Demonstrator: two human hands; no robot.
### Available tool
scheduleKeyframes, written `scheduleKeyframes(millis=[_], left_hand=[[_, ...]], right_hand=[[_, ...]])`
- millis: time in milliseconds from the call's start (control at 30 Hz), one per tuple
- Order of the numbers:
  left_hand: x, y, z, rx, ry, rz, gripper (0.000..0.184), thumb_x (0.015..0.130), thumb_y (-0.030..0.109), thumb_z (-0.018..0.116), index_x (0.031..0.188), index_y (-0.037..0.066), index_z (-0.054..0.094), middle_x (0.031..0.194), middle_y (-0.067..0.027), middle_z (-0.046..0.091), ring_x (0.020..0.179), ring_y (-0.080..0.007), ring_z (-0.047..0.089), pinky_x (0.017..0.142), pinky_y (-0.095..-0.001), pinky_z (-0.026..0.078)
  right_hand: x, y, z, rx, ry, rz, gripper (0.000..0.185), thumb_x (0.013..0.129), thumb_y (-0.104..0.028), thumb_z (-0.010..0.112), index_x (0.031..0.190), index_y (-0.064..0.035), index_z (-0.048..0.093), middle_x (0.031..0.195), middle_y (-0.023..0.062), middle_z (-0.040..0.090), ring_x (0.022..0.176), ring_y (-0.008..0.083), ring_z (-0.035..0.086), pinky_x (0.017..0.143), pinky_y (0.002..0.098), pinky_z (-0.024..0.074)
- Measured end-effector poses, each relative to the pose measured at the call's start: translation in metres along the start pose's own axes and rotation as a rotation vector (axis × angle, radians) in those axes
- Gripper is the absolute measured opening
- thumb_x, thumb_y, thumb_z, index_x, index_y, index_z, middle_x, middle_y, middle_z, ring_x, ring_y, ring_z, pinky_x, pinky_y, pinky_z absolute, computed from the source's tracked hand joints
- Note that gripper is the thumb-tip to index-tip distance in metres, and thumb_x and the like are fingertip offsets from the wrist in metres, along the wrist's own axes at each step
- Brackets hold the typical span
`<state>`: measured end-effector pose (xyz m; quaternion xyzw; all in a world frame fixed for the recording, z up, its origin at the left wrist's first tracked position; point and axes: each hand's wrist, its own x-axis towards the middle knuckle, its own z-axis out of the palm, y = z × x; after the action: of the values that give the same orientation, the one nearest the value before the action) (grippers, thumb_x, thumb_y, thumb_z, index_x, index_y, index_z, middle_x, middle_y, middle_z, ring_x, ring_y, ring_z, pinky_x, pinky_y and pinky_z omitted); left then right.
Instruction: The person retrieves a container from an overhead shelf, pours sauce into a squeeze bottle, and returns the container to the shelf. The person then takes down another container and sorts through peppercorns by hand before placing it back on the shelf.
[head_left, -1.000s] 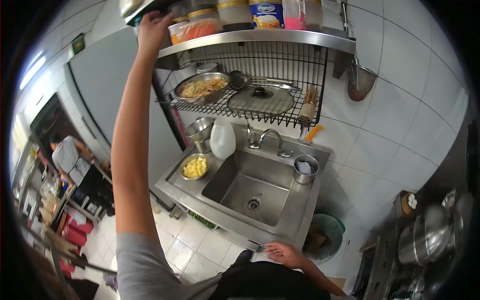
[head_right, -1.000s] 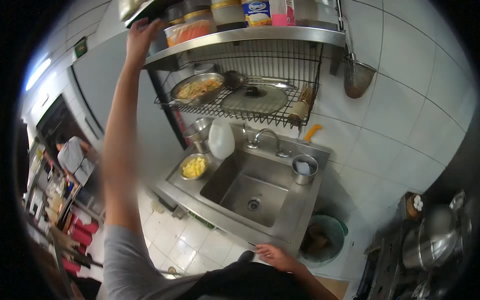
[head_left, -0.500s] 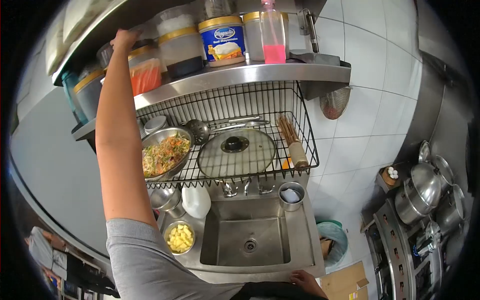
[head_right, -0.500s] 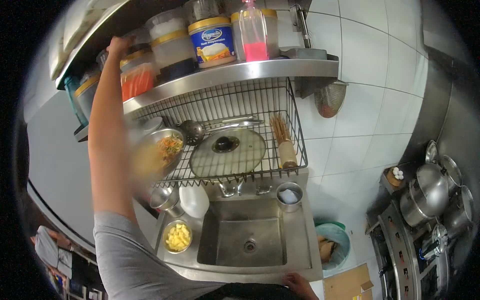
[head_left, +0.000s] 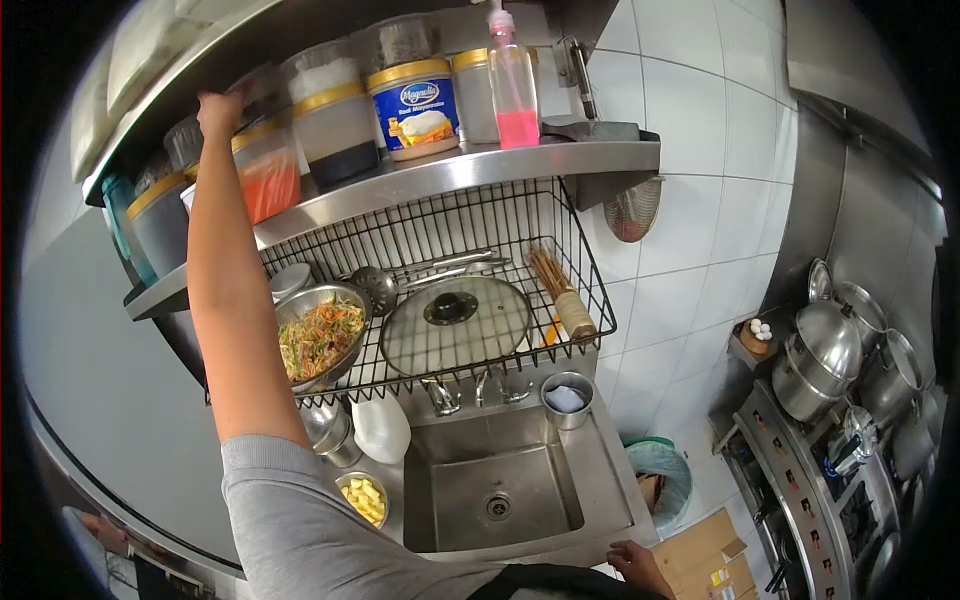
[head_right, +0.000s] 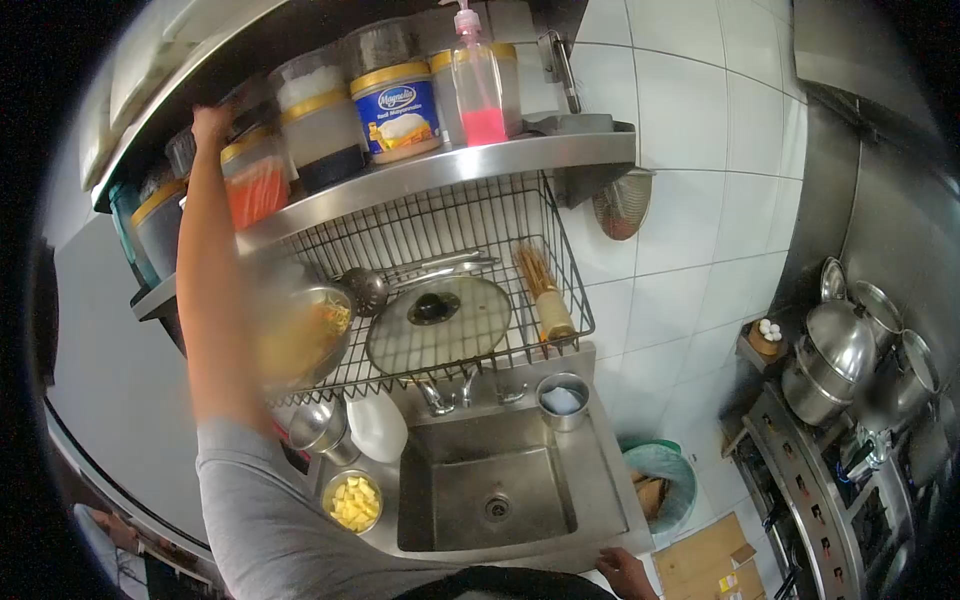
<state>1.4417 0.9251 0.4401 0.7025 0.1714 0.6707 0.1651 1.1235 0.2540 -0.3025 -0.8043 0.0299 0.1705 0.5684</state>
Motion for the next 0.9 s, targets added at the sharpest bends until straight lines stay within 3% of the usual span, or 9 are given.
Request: scheduleKeyframes(millis=[167, 300, 333, 433, 567, 667, 700, 833, 900], left_hand=[[0.067, -0.079, 0.028, -0.187, -0.014, 0.158, 0.081, 0.07, 0.056, 0.086, 0.119, -0.005, 0.065, 0.121, -0.0241, 0.069, 0.111, -0.0367, 0.066, 0.095, -0.041, 0.053], [0.029, -0.045, -0.037, -0.427, -0.294, 0.002, 0.068, 0.071, 0.051, 0.089, 0.106, -0.002, 0.068, 0.092, -0.0106, 0.07, 0.07, -0.0173, 0.065, 0.064, -0.0323, 0.052], [0.036, -0.057, -0.027, -0.467, -0.163, 0.005, 0.061, 0.072, 0.05, 0.09, 0.099, 0.002, 0.065, 0.08, -0.001, 0.061, 0.058, -0.0075, 0.049, 0.052, -0.0265, 0.041], [0.002, -0.039, -0.082, -0.301, -0.249, 0.103, 0.06, 0.074, 0.05, 0.089, 0.099, 0.004, 0.06, 0.078, 0.0005, 0.057, 0.06, -0.0096, 0.049, 0.053, -0.0254, 0.039], [-0.059, -0.022, -0.123, -0.646, -0.205, 0.154, 0.061, 0.08, 0.049, 0.085, 0.113, 0.004, 0.062, 0.089, 0.0, 0.053, 0.073, -0.0097, 0.049, 0.064, -0.025, 0.041], [-0.11, -0.016, -0.154, -0.722, -0.472, 0.182, 0.049, 0.107, 0.033, 0.051, 0.147, 0.007, 0.048, 0.153, -0.011, 0.048, 0.135, -0.0236, 0.053, 0.112, -0.0394, 0.044], [-0.139, -0.011, -0.166, -0.736, -0.556, 0.344, 0.068, 0.103, 0.053, 0.05, 0.153, 0.008, 0.043, 0.153, -0.0156, 0.049, 0.142, -0.0301, 0.047, 0.119, -0.0471, 0.033], [-0.309, 0.065, -0.181, -0.833, -0.624, 0.504, 0.059, 0.087, 0.05, 0.063, 0.125, 0.01, 0.041, 0.125, -0.0087, 0.041, 0.117, -0.0244, 0.043, 0.102, -0.0395, 0.033], [-0.402, 0.103, -0.19, -0.903, -0.708, 0.487, 0.057, 0.08, 0.048, 0.069, 0.111, 0.011, 0.039, 0.11, -0.0053, 0.037, 0.104, -0.0216, 0.041, 0.093, -0.0357, 0.034]], right_hand=[[-0.022, -0.005, 0.004, -0.134, 0.04, -0.054, 0.04, 0.095, -0.023, 0.071, 0.126, 0.0002, 0.064, 0.112, 0.0212, 0.073, 0.105, 0.0324, 0.069, 0.091, 0.0396, 0.0543], [-0.03, -0.02, 0.006, -0.131, 0.036, -0.101, 0.038, 0.097, -0.024, 0.067, 0.126, 0.0009, 0.065, 0.114, 0.0212, 0.072, 0.109, 0.0322, 0.067, 0.094, 0.0405, 0.0518], [-0.011, 0.018, 0.005, -0.068, -0.017, -0.084, 0.044, 0.095, -0.024, 0.072, 0.127, 0.0043, 0.061, 0.111, 0.0156, 0.074, 0.096, 0.0214, 0.072, 0.082, 0.0343, 0.0581], [-0.018, -0.004, 0.003, -0.167, -0.03, -0.133, 0.043, 0.093, -0.021, 0.074, 0.128, 0.0014, 0.061, 0.112, 0.016, 0.074, 0.104, 0.0262, 0.073, 0.09, 0.0369, 0.0566], [-0.016, 0.003, -0.011, -0.142, -0.031, -0.162, 0.039, 0.093, -0.023, 0.075, 0.125, -0.0024, 0.064, 0.113, 0.0129, 0.073, 0.102, 0.0247, 0.072, 0.089, 0.0366, 0.0565], [-0.008, 0.009, -0.027, -0.084, -0.074, -0.323, 0.036, 0.093, -0.015, 0.075, 0.125, -0.0034, 0.063, 0.12, 0.0069, 0.066, 0.11, 0.0162, 0.062, 0.097, 0.0333, 0.0513], [-0.016, -0.021, -0.034, 0.118, -0.089, -0.408, 0.038, 0.093, -0.011, 0.074, 0.128, -0.0043, 0.06, 0.122, 0.0063, 0.064, 0.11, 0.016, 0.062, 0.097, 0.0336, 0.0514], [-0.064, -0.11, -0.061, 0.367, -0.168, -0.514, 0.072, 0.096, -0.007, 0.069, 0.157, -0.0131, 0.031, 0.147, 0.0113, 0.052, 0.126, 0.0215, 0.055, 0.101, 0.0362, 0.0498], [-0.084, -0.122, -0.063, 0.64, -0.244, -0.657, 0.083, 0.097, -0.021, 0.071, 0.162, -0.0165, 0.02, 0.155, 0.0118, 0.042, 0.135, 0.025, 0.048, 0.107, 0.041, 0.0462]])
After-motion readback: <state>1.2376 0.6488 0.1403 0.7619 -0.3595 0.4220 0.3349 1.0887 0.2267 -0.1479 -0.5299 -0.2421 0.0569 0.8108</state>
